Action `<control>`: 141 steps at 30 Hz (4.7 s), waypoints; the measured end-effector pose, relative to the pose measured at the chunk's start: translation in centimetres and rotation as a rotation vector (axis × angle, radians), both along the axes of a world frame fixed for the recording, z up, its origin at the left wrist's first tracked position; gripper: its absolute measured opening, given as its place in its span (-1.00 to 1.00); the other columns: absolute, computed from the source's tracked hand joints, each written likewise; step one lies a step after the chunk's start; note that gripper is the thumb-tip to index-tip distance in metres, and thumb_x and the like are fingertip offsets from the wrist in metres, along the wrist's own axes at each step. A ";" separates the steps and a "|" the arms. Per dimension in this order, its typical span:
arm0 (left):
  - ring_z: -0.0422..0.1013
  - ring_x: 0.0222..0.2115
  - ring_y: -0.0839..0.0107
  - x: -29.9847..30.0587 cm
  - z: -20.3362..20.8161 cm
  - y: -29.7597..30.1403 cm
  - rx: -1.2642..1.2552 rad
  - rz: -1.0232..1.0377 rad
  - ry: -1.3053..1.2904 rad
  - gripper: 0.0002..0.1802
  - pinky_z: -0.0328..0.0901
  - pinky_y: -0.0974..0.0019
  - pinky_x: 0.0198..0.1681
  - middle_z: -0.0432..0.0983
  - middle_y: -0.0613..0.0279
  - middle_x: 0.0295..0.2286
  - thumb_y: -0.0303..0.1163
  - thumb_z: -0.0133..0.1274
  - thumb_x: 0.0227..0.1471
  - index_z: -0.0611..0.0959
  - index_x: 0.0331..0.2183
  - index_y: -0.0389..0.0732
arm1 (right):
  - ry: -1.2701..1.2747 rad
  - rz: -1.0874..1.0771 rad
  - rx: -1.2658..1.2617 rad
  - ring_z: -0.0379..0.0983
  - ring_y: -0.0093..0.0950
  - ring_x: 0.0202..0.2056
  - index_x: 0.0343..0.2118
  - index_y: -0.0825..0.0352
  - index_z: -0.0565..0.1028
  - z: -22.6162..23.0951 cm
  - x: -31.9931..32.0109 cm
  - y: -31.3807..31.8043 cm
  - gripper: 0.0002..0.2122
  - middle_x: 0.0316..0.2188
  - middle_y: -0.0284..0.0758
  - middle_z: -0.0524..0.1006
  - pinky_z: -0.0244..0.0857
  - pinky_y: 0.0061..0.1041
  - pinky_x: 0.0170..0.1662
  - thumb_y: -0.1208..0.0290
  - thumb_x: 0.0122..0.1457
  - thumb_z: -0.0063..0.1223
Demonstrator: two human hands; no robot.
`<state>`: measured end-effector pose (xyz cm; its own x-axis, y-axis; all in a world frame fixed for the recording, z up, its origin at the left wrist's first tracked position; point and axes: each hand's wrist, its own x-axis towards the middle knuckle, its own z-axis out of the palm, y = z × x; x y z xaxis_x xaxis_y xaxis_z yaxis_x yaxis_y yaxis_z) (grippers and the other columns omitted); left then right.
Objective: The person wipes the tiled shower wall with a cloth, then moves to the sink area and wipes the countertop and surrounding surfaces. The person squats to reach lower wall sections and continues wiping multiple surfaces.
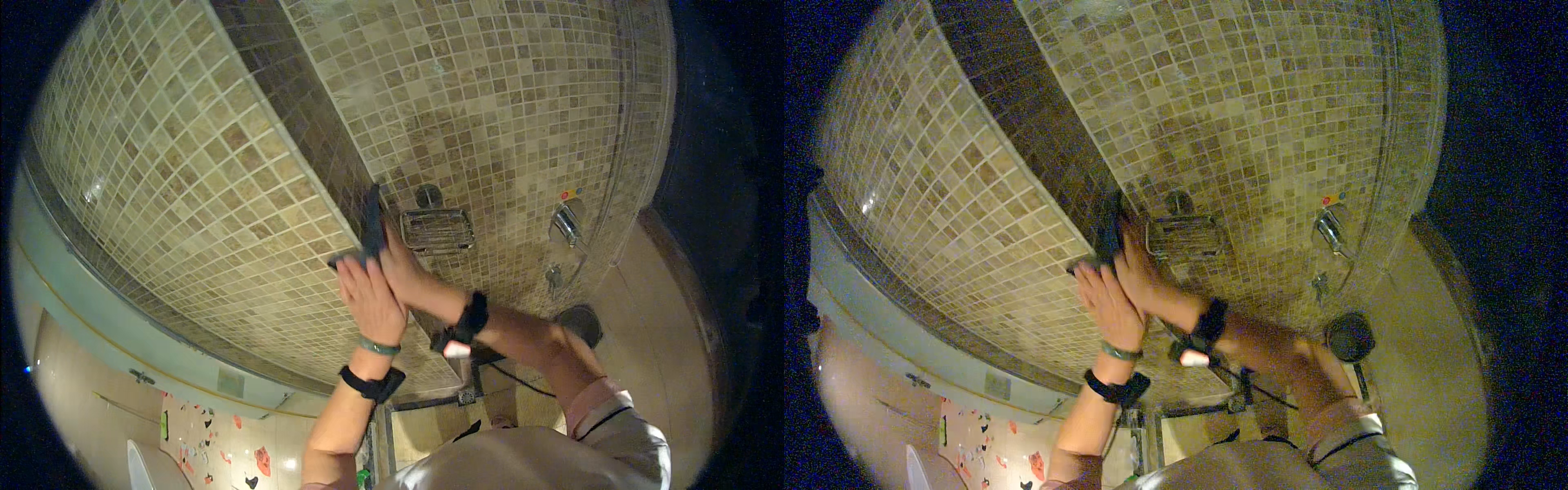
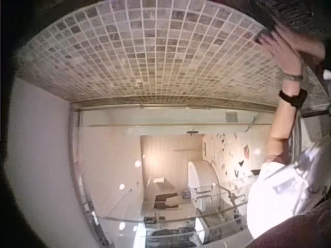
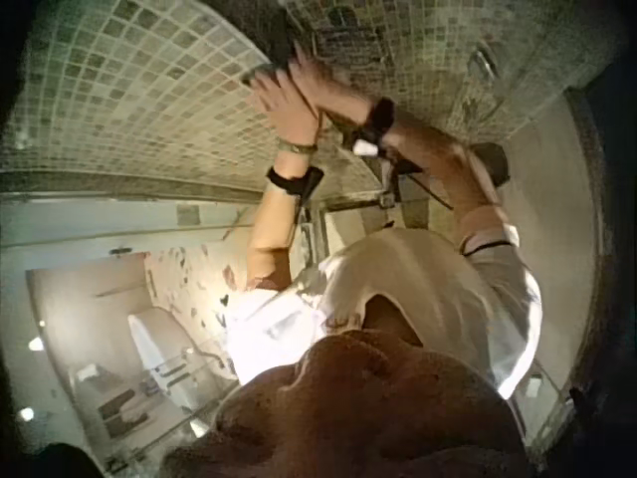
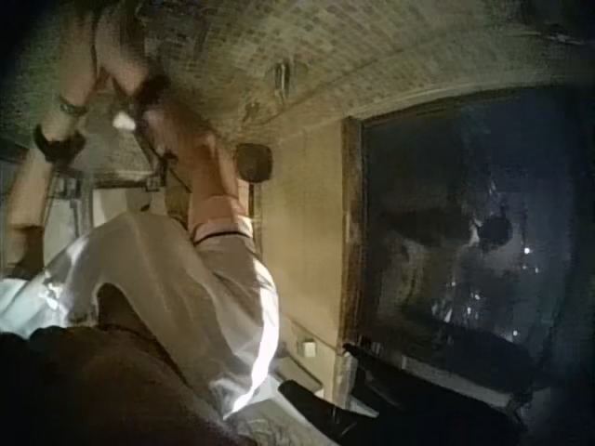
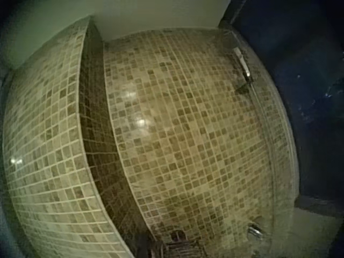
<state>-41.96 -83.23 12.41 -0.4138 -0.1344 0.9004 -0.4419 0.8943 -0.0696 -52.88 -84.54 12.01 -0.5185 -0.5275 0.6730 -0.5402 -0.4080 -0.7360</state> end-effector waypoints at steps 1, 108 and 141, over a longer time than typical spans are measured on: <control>-0.08 0.20 -0.37 0.8 -3.3 -0.3 0.070 0.035 -0.029 -0.32 -0.14 -0.24 0.22 0.00 -0.40 0.17 -0.34 -0.05 0.04 0.19 0.15 -0.40 | -0.146 0.074 -0.010 0.19 -0.14 0.15 0.20 0.41 0.14 -0.8 2.0 1.9 -0.56 0.15 0.01 0.25 0.04 -0.33 0.20 0.34 0.30 -0.36; -0.32 0.30 -0.12 26.4 -12.5 -25.3 1.016 0.443 0.379 -0.22 -0.12 -0.13 0.27 -0.46 0.02 0.32 -0.10 -0.18 0.25 -0.15 0.32 -0.05 | -0.075 0.848 0.503 0.09 -0.31 0.27 0.29 0.32 0.10 -14.7 21.8 -19.7 -0.51 0.27 -0.17 0.16 -0.02 -0.24 0.29 0.18 0.39 -0.31; -0.35 0.30 -0.18 10.3 -10.9 -12.0 0.676 0.348 0.531 -0.11 -0.34 -0.03 0.33 -0.28 -0.31 0.27 -0.37 0.05 -0.09 0.06 0.22 -0.46 | -0.122 0.733 0.422 0.24 -0.40 0.16 0.11 0.42 0.34 -6.2 10.8 -0.4 -0.63 0.08 -0.24 0.41 0.05 -0.42 0.24 0.29 0.38 -0.26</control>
<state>-31.66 -95.28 1.50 0.1920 -0.7396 0.6451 -0.5176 0.4821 0.7068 -42.04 -84.93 5.77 -0.0041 -0.9521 0.3058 -0.1535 -0.3016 -0.9410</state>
